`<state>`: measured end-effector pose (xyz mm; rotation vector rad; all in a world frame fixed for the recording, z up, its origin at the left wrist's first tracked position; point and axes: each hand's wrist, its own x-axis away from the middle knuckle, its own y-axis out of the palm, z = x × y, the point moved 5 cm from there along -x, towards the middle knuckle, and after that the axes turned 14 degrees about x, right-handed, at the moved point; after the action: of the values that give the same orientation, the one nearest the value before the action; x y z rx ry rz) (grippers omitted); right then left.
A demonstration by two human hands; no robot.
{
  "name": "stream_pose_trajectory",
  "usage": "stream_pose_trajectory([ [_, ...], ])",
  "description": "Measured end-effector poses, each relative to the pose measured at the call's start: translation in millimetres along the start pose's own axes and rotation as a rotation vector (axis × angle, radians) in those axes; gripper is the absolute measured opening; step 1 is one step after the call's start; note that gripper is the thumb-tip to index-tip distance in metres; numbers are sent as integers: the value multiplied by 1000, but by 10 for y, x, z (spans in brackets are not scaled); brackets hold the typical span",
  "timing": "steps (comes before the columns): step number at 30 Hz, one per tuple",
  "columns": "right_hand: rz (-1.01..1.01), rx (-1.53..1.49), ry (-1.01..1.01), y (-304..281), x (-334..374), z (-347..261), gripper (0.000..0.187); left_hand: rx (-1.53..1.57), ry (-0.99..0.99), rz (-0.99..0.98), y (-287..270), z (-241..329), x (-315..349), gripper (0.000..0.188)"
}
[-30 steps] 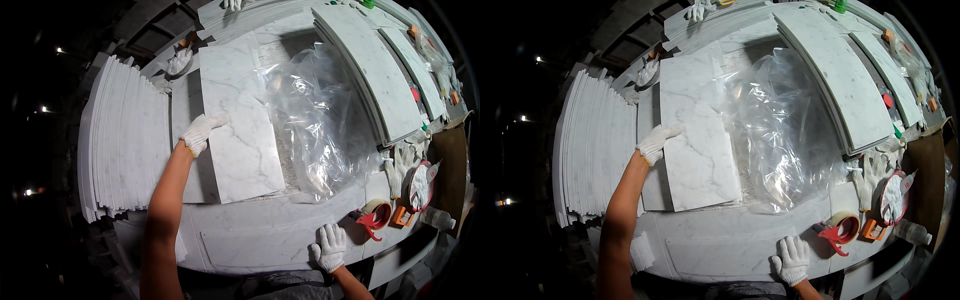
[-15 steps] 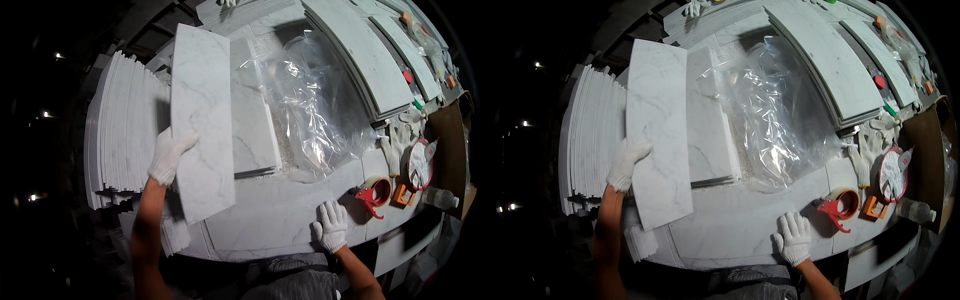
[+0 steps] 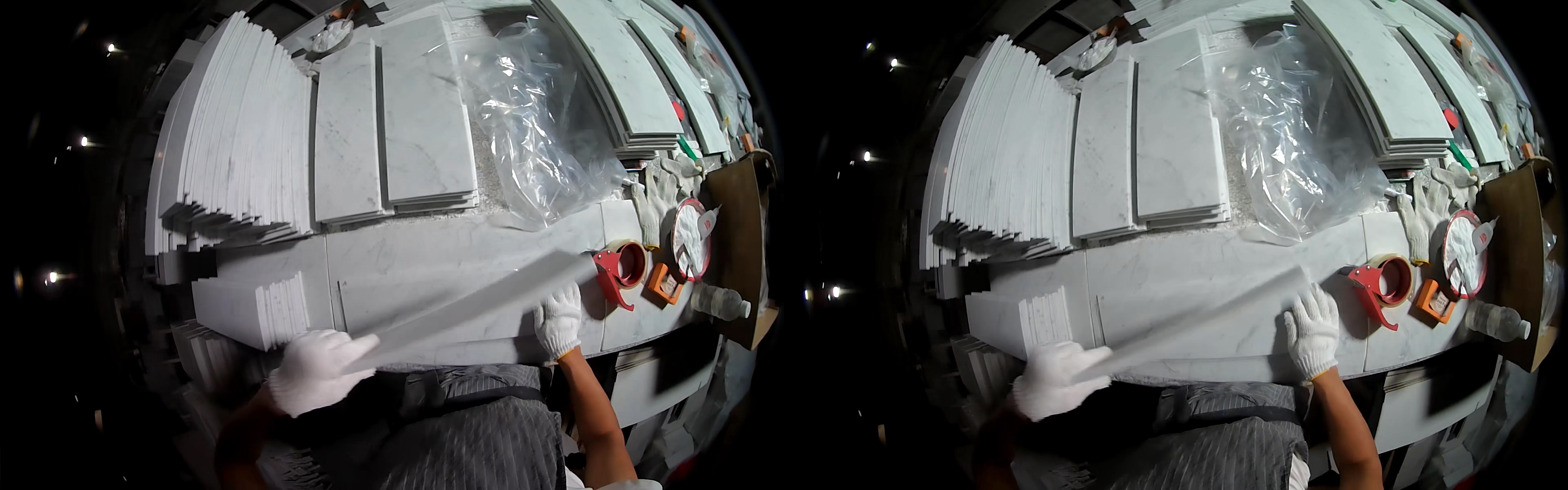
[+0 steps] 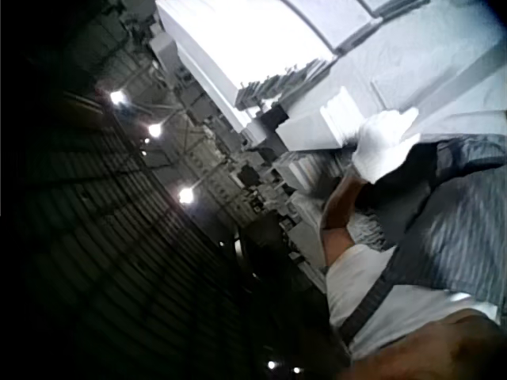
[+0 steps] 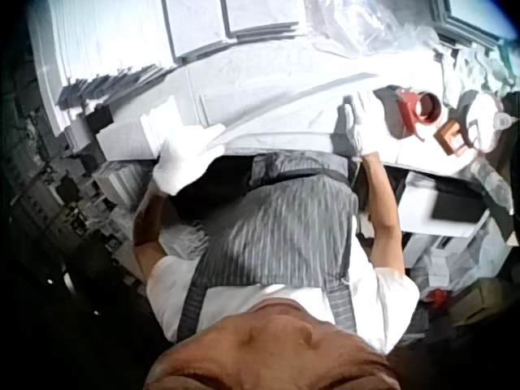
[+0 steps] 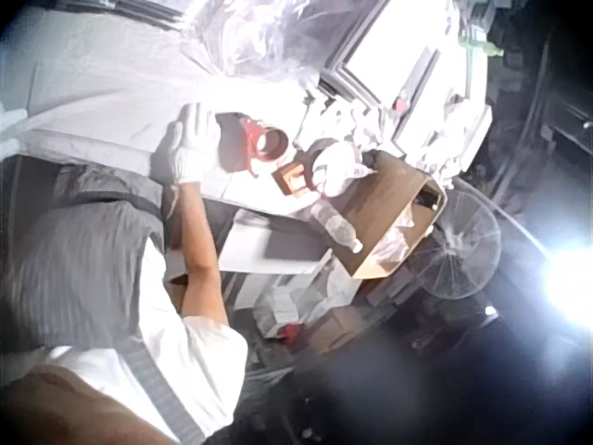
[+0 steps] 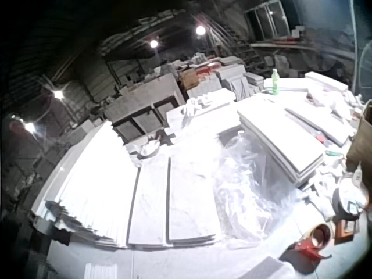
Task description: The person wraps individual white rectangular tiles in clear plastic film, then places them into a cardboard box. The person handles the tiles one at a time, smoothing the plastic around each tile before stacking them in the box.
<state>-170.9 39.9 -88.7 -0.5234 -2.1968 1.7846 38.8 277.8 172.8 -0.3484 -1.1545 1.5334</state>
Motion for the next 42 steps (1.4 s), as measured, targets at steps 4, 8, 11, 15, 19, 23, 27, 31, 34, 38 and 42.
stream_pose_trajectory([
  [4, 118, -72, -27, -245, -92, -1, 52, -164, 192, 26, 470, 76, 84, 40],
  [8, -27, -469, 77, -212, -126, 223, 51, -239, 285, 178, 803, 23, 156, 40],
  [11, -27, -745, 85, 113, -42, 416, 53, -263, 335, 256, 939, -61, 149, 41],
  [15, -170, -903, 63, 132, -71, 500, 56, -198, 411, 437, 1126, -163, 111, 41],
  [19, -307, -989, 94, 67, -108, 563, 57, -183, 460, 501, 1235, -299, 17, 38],
  [23, -337, -1399, 260, -23, -149, 508, 54, -238, 497, 534, 1248, -320, -64, 37],
  [27, -314, -1384, 170, 120, -109, 595, 57, -298, 499, 561, 1359, -359, -155, 34],
  [31, -342, -1163, 283, -75, -126, 400, 59, -275, 453, 611, 1600, -451, -181, 29],
  [34, -262, -967, 263, -49, -112, 438, 62, -272, 418, 624, 1678, -426, -247, 27],
  [38, -211, -695, 267, -68, -130, 401, 61, -238, 373, 551, 1801, -429, -350, 27],
  [42, -66, -610, 282, -54, -105, 321, 55, -165, 400, 517, 2023, -584, -340, 29],
])
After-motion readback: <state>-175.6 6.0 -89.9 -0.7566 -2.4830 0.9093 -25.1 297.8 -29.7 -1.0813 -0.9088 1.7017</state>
